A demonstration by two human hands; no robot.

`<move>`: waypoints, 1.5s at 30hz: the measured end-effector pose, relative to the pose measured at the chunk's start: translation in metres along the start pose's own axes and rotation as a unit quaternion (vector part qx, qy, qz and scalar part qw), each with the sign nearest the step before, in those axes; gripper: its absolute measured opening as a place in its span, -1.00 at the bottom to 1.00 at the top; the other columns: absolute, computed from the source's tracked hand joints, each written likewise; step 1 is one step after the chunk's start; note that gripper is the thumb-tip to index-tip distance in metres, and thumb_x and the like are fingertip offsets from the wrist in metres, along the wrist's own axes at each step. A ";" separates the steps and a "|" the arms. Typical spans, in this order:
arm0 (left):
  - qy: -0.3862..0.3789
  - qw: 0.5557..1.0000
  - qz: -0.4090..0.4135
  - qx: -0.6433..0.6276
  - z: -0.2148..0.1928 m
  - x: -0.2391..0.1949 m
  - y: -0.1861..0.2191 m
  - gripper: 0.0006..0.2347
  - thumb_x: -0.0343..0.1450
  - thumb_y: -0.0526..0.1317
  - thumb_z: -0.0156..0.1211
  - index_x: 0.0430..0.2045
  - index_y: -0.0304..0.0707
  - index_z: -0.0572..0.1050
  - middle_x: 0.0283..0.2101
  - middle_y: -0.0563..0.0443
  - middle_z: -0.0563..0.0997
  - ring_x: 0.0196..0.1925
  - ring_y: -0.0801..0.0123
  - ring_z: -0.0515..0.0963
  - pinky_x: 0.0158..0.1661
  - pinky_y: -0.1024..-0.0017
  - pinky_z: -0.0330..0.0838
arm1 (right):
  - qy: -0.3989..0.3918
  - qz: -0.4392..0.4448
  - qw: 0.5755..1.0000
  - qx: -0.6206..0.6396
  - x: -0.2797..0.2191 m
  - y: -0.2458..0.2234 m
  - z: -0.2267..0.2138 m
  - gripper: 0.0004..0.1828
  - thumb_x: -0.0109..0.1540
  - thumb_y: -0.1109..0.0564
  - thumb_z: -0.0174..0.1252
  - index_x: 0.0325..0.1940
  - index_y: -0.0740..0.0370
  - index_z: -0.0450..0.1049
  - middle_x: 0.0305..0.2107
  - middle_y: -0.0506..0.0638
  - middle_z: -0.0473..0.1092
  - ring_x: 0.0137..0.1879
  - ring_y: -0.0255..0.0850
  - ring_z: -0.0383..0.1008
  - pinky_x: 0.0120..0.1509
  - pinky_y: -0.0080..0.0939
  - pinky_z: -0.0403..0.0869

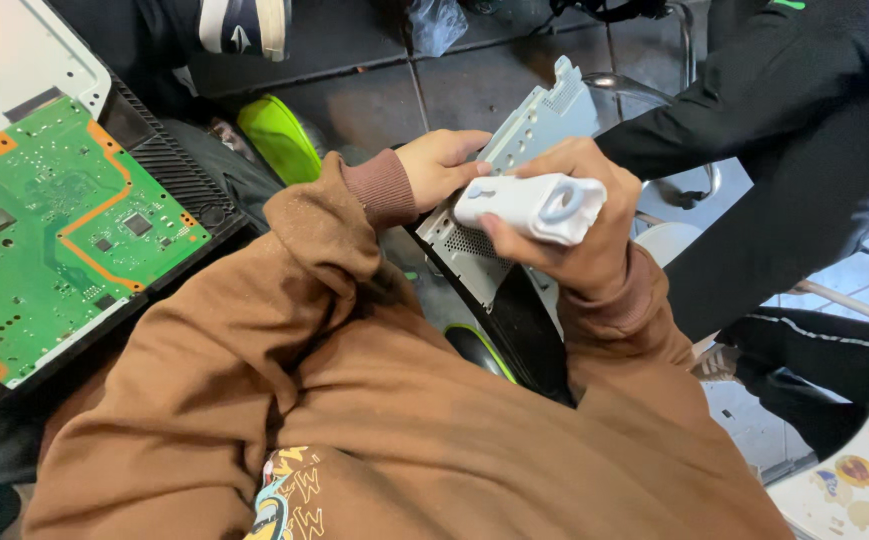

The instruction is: The person sits in a chair and cleans a green circuit board and a white metal casing using a small white brush. They hold the components on their lap, brush the circuit board, and then brush the metal casing, turning it over to clean different sides.

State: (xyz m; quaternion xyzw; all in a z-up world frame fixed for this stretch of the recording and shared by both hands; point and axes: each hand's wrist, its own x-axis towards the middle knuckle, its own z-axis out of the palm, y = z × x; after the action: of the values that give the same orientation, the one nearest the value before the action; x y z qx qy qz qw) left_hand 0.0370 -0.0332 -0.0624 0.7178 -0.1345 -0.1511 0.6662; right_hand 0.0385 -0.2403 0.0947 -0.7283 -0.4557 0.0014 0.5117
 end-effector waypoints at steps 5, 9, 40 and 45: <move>0.005 1.000 -0.004 0.013 -0.001 -0.005 0.012 -0.61 0.66 -0.10 0.11 0.42 -0.11 0.50 -0.03 -0.31 0.80 0.06 -0.11 0.78 0.16 -0.03 0.60 | 0.008 0.025 0.996 -0.086 0.016 -0.006 0.006 -0.53 0.21 0.05 0.65 -0.04 0.37 0.57 -0.37 0.30 0.57 -0.40 0.02 0.58 -0.37 -0.07 0.46; 0.008 1.000 -0.006 0.024 0.000 0.001 -0.010 -0.62 0.64 -0.11 0.15 0.39 -0.11 0.53 -0.05 -0.24 0.81 0.04 -0.06 0.78 0.15 0.00 0.60 | 0.006 0.044 0.998 -0.041 0.018 -0.013 0.013 -0.51 0.08 -0.01 0.68 -0.11 0.30 0.61 -0.42 0.21 0.57 -0.45 -0.08 0.55 -0.41 -0.13 0.44; -0.265 0.924 -0.001 -0.274 -0.016 -0.009 0.010 0.05 0.12 -0.39 0.85 0.47 -0.08 0.13 0.00 -0.17 0.78 -0.05 0.34 0.80 -0.17 0.32 0.83 | 0.047 0.094 0.990 0.096 0.003 0.035 -0.009 -0.48 0.11 0.12 0.68 -0.08 0.44 0.53 -0.35 0.25 0.64 -0.23 -0.24 0.64 -0.17 -0.28 0.54; -0.248 0.934 0.008 -0.256 -0.021 -0.012 0.031 -0.07 0.14 -0.30 0.84 0.39 -0.09 0.25 0.08 -0.01 0.75 -0.03 0.44 0.76 -0.16 0.42 0.83 | 0.043 0.044 0.998 -0.001 0.026 0.023 -0.009 -0.55 0.25 0.12 0.65 -0.04 0.47 0.55 -0.31 0.31 0.61 -0.25 -0.15 0.62 -0.18 -0.25 0.50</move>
State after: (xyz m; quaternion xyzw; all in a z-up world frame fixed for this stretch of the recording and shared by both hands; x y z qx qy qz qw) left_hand 0.0343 -0.0117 -0.0297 0.4614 -0.2583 -0.3485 0.7739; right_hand 0.0730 -0.2314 0.0936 -0.7477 -0.4006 -0.0075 0.5295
